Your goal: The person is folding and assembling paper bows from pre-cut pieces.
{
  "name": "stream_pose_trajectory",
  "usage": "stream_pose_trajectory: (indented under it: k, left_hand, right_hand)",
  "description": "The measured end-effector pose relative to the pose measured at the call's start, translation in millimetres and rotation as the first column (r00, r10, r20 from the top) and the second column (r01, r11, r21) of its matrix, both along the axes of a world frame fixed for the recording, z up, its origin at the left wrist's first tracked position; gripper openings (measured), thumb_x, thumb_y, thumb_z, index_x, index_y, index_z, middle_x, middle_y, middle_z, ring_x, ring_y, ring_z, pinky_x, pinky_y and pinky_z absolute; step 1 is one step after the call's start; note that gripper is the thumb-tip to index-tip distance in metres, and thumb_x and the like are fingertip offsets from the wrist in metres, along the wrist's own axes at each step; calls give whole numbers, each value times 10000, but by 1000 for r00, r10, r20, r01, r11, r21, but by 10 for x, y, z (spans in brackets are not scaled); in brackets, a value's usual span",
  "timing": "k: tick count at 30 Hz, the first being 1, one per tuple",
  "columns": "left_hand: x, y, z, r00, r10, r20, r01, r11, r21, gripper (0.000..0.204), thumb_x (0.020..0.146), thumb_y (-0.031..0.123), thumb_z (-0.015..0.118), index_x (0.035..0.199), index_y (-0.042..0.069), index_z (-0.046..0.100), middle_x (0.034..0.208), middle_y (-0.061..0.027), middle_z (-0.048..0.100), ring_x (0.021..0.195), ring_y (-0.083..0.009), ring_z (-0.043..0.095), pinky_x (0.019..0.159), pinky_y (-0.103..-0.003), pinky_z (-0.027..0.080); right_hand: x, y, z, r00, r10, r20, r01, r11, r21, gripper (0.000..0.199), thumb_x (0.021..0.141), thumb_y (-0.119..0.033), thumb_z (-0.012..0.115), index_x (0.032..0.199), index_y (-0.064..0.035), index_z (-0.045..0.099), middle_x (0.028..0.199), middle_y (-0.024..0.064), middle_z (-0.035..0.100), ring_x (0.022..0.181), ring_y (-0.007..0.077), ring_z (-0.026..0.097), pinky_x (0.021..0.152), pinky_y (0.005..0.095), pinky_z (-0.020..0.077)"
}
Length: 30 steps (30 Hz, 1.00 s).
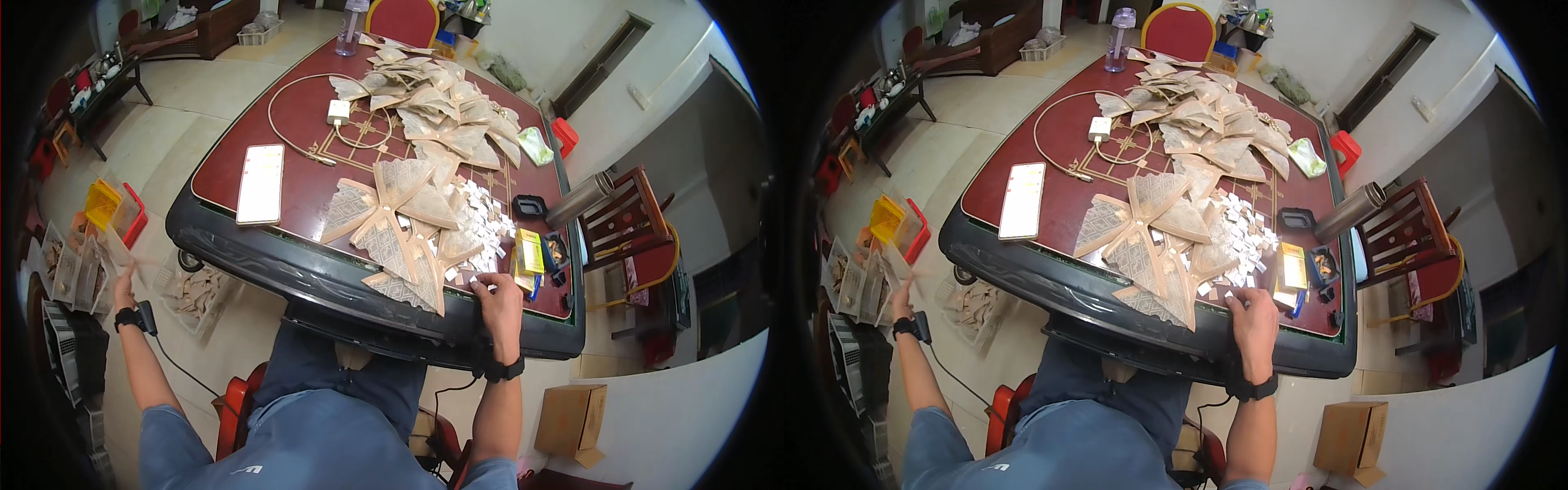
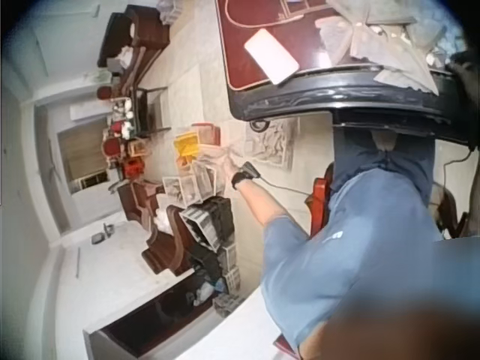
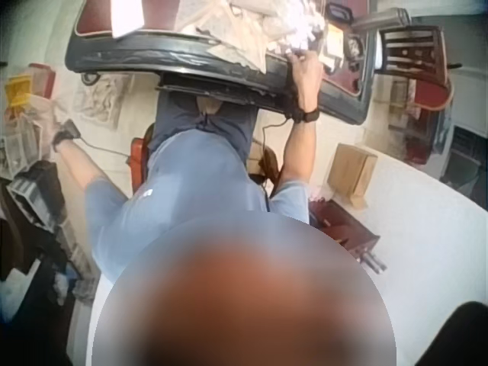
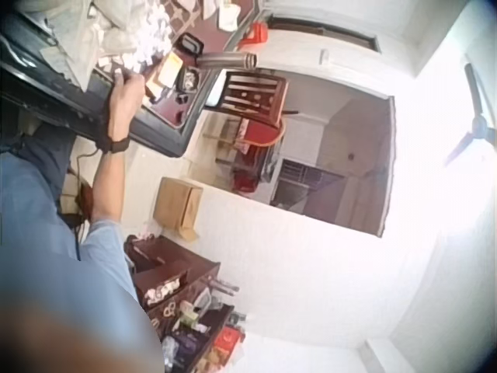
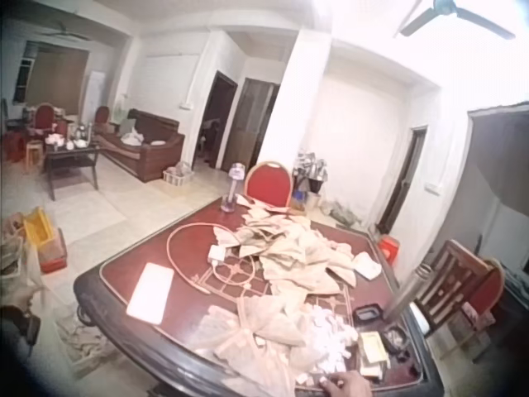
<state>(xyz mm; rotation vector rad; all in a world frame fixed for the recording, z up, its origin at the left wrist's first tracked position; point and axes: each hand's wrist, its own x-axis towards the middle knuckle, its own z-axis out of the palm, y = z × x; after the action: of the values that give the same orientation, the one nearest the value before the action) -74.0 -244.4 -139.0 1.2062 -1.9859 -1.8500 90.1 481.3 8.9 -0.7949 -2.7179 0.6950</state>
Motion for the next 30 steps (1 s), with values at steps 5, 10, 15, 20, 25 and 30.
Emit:
stream_pose_trajectory:
  k: [5, 10, 15, 20, 25, 30]
  left_hand:
    - [29, 328, 43, 937, -236, -258, 261, 963, 70, 619, 950, 405, 571, 1444, 78, 390, 1467, -146, 426, 1327, -275, 440, 1039, -472, 387]
    - [329, 1921, 1346, 693, -406, -596, 482, 876, -35, 410, 974, 242, 560, 1312, 17, 505, 1242, -126, 609, 1102, -198, 609, 931, -321, 481]
    - [733, 3349, 1736, 426, -665, -614, 836, 549, -15, 240, 956, 117, 580, 1155, -16, 607, 1034, -119, 677, 928, -185, 669, 827, -312, 543]
    - [940, 4425, 1774, 226, -753, -618, 974, 170, 149, 237, 921, 29, 619, 1150, -29, 627, 1041, -100, 685, 961, -153, 657, 871, -280, 530]
    - [964, 4995, 1537, 184, -752, -633, 983, 129, 132, 278, 911, 88, 662, 1159, -36, 644, 1027, -72, 691, 936, -85, 628, 841, -236, 511]
    - [976, 5028, 1392, 205, -771, -602, 974, 102, 200, 262, 901, 101, 679, 1129, -28, 673, 982, -74, 698, 891, -96, 635, 806, -231, 521]
  right_hand:
    - [-14, -206, 10, 998, 12, -63, -1, 985, 172, 158, 824, -146, 688, 922, -22, 691, 941, 142, 637, 863, 351, 625, 758, 418, 486]
    - [-30, -268, -97, 985, 49, -168, 7, 949, 315, 90, 811, -84, 696, 849, -25, 640, 909, 129, 622, 813, 371, 615, 676, 440, 484]
    - [-14, -110, -118, 984, -25, -176, 32, 999, 42, 92, 838, -55, 692, 900, 0, 654, 835, 102, 647, 715, 214, 642, 640, 328, 497]
    - [86, -91, 51, 880, -224, -418, -181, 656, -733, 147, 916, -41, 631, 1028, 53, 617, 870, 107, 678, 720, 149, 658, 672, 252, 559]
    - [227, -519, 133, 926, -132, -355, -354, 34, -935, 156, 936, -27, 594, 1077, 40, 597, 914, 110, 680, 793, 180, 695, 700, 267, 604]
    - [213, -748, 14, 927, -107, -360, -340, 168, -925, 223, 941, -12, 582, 1150, 63, 569, 969, 144, 680, 861, 194, 694, 757, 281, 597]
